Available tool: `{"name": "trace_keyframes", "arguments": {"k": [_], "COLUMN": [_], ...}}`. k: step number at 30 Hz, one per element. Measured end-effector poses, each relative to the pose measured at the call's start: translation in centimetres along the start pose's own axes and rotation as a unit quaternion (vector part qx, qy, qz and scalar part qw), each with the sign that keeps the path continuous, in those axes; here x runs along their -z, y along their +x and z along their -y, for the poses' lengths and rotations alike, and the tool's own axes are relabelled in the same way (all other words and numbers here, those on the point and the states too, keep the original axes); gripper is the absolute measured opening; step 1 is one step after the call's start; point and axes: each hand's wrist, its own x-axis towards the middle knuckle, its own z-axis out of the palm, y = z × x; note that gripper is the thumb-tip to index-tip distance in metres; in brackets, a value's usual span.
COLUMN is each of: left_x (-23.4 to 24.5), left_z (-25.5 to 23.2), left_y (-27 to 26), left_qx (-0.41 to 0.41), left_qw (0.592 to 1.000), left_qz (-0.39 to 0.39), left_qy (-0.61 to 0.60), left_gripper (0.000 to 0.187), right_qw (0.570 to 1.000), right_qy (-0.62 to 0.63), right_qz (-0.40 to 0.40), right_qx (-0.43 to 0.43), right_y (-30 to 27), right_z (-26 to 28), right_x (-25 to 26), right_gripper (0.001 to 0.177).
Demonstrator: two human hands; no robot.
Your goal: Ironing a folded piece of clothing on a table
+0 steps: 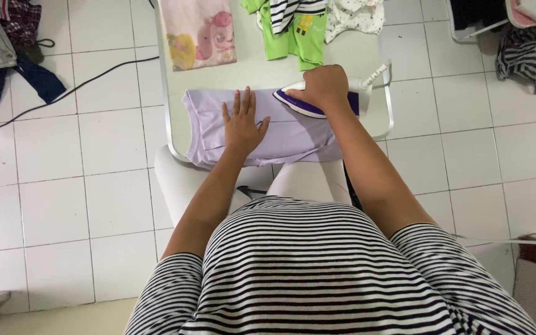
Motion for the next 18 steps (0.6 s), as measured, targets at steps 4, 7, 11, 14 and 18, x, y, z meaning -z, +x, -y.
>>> {"name": "trace_keyframes", "arguments": {"k": [4, 7, 11, 14, 18], "left_x": [0.2, 0.7, 0.8, 1.2, 0.9], "left_z": [-0.1, -0.2, -0.2, -0.4, -0.2], "left_y": [-0.1, -0.3, -0.4, -0.5, -0.4], "left_qx": [0.002, 0.002, -0.003, -0.003, 0.003], "left_qw": [1.0, 1.0, 1.0, 1.0, 1.0], "left_qz": [0.001, 0.007, 0.012, 0.01, 0.012], "left_qy": [-0.002, -0.01, -0.004, -0.006, -0.003], "left_gripper": [0.078, 0.077, 0.078, 0.078, 0.078], "right_qw": [1.0, 1.0, 1.0, 1.0, 1.0], "right_qy": [-0.002, -0.003, 0.009, -0.001, 0.01], "right_qz": [-0.016, -0.03, 0.012, 0.004, 0.001], "right_qx": [-0.009, 0.005, 0.014, 0.003, -0.018], "right_y": [0.2, -0.2, -1.2, -0.7, 0.2], "right_z": [0.0, -0.2, 0.1, 0.2, 0.3], "right_x": [-0.3, -0.2, 1.8, 1.3, 0.6], "right_gripper": [0.068, 0.073, 0.081, 0.076, 0.07]}}
